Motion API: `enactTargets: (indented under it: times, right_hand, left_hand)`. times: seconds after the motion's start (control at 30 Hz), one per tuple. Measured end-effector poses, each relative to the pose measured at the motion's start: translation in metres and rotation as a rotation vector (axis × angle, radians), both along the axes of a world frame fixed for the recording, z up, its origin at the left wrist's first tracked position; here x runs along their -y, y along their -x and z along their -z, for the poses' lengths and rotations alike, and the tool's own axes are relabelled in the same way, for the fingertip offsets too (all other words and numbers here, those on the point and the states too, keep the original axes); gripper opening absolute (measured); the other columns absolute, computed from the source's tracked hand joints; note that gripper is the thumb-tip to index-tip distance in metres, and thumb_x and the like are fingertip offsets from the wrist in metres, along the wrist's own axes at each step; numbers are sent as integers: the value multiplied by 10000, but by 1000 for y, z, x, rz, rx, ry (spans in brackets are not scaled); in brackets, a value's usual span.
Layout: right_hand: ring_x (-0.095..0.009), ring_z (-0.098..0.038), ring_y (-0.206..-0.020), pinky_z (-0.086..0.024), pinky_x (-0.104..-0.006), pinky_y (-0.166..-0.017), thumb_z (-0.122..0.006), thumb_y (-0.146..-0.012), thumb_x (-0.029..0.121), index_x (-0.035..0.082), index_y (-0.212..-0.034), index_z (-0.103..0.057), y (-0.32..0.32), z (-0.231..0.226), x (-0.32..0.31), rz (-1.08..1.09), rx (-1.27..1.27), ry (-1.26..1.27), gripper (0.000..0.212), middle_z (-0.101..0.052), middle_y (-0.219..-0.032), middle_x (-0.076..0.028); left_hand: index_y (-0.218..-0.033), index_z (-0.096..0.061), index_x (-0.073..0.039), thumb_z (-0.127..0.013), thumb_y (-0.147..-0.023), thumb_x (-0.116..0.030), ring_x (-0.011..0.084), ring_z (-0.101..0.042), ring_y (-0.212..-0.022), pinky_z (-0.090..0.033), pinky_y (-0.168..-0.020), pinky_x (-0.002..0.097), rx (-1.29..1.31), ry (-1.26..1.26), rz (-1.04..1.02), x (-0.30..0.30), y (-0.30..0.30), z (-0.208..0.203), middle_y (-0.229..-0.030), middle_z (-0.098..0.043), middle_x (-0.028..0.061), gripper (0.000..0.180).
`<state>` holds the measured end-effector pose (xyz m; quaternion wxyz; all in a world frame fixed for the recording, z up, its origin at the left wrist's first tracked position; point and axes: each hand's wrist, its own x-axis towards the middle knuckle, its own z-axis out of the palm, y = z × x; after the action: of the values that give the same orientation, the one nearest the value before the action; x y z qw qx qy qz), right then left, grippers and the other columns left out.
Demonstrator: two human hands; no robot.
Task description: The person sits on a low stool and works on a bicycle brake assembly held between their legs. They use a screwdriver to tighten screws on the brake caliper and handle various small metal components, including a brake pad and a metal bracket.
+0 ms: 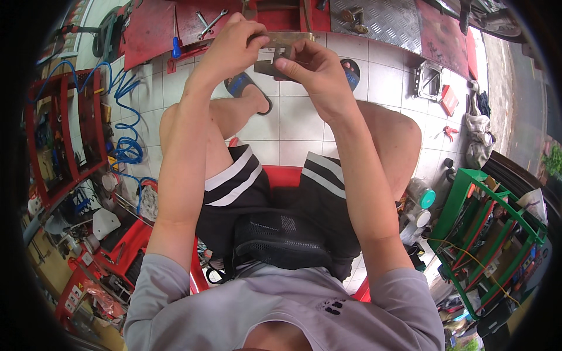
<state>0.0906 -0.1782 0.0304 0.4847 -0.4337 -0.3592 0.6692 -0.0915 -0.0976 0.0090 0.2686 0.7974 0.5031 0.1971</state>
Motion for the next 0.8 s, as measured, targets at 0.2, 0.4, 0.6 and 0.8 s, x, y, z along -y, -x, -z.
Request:
enactTargets:
  times: [0.2, 0.4, 0.6, 0.8]
  right_hand:
    - [-101, -583, -801, -497, -262, -723, -675, -890, 66, -15, -1065, -604, 5, -3, -2, 27, 193, -60, 205, -622, -849, -30]
    - [-76, -563, -768, -488, -241, -715, -652, -899, 54, -23, -1052, -625, 2, 7, -9, 35, 345, -146, 174, -639, -840, -33]
    - [-110, -632, -730, -506, -270, -681, -694, -832, 29, 14, -1012, -638, 5, 32, -22, 99, 627, -307, 189, -690, -812, -52]
    - [-220, -685, -727, -524, -317, -664, -707, -802, 35, 15, -966, -639, 12, 33, -29, 148, 822, -376, 179, -705, -823, -123]
  left_hand:
    - [-1027, -683, -31, -601, -890, -192, 305, -564, -894, -460, -791, 393, -12, -2, -3, -1, 0, 0, -981, -540, 143, 227]
    - [-1038, -682, -37, -589, -900, -195, 314, -571, -889, -463, -795, 395, 10, -20, -2, -1, 1, 2, -981, -542, 150, 230]
    - [-1037, -670, -28, -575, -913, -199, 338, -578, -864, -467, -779, 408, 0, -19, -2, 0, 0, 3, -971, -538, 168, 231]
    - [-1001, -641, -12, -522, -945, -198, 379, -571, -877, -457, -782, 434, 19, -34, -45, -3, -4, 6, -935, -572, 222, 228]
